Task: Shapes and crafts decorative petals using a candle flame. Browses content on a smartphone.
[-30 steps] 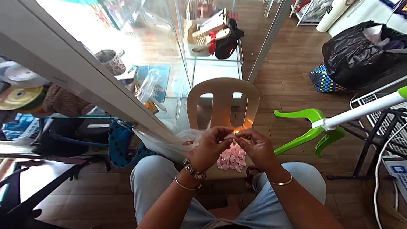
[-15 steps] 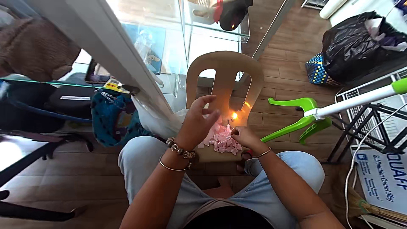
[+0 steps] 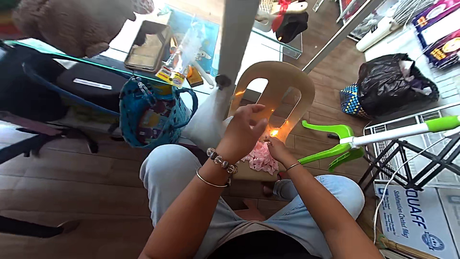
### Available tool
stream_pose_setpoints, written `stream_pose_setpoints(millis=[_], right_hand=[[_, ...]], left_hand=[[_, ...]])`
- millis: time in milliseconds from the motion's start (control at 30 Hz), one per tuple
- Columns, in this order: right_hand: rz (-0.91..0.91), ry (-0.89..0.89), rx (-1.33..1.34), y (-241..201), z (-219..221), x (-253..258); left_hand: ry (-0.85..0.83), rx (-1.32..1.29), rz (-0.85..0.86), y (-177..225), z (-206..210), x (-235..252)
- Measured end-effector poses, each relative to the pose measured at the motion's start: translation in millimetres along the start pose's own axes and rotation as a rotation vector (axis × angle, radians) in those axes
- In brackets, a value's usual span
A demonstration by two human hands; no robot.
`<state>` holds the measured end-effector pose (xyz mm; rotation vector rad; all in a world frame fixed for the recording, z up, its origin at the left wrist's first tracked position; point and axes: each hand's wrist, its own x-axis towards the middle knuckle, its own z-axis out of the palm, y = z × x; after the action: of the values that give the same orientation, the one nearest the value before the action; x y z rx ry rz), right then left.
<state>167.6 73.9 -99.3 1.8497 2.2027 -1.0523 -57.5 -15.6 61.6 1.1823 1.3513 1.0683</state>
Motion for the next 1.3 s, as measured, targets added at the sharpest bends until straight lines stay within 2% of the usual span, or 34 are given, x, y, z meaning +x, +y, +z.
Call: stream_pose_setpoints(millis=[167, 367, 467, 600, 667, 767, 900, 1033, 1100, 1200, 1300], right_hand=[[0.121, -0.049, -0.060, -5.0, 13.0, 14.2], [0.083, 0.022, -0.016, -13.3, 12.3, 7.6], [0.022, 0.052, -0.090, -11.9, 15.7, 12.7], [-0.101, -0.065, -0.259, -17.0, 20.5, 12.5], [-0.118, -0.145, -0.297, -17.0, 23.3, 11.2], [-0.112, -0.164, -0.341, -15.1, 23.8, 6.3], [-0.093, -0.089, -0.414, -26.8, 24.5, -11.4], [-0.273, 0.136, -0.317, -40.6, 49.9, -30.3], [-0.274, 0.121, -0.316, -52.7, 64.0, -36.7], [-0.167, 0.052, -0.354, -64.8, 76.7, -36.9], [-0.127, 0.058, -0.375, -67.1, 83.0, -33.4]], left_hand=[[-0.003, -0.043, 0.010, -11.7, -10.5, 10.5], [-0.006, -0.063, 0.013, 3.6, -19.8, -10.2], [-0.019, -0.080, 0.044, -5.0, -17.6, 7.3], [-0.033, -0.085, 0.066, -8.9, -16.5, 12.9], [-0.044, -0.092, 0.064, -9.4, -16.6, 12.7], [-0.051, -0.111, 0.056, -9.0, -16.8, 12.8], [-0.055, -0.104, 0.053, -4.5, -19.9, 6.4], [-0.048, -0.109, 0.069, -3.4, -20.1, 5.6], [-0.036, -0.103, 0.064, -3.4, -19.0, 6.5], [-0.037, -0.091, 0.065, -7.5, -16.7, 11.5], [-0.041, -0.090, 0.053, -6.8, -19.2, 10.9]])
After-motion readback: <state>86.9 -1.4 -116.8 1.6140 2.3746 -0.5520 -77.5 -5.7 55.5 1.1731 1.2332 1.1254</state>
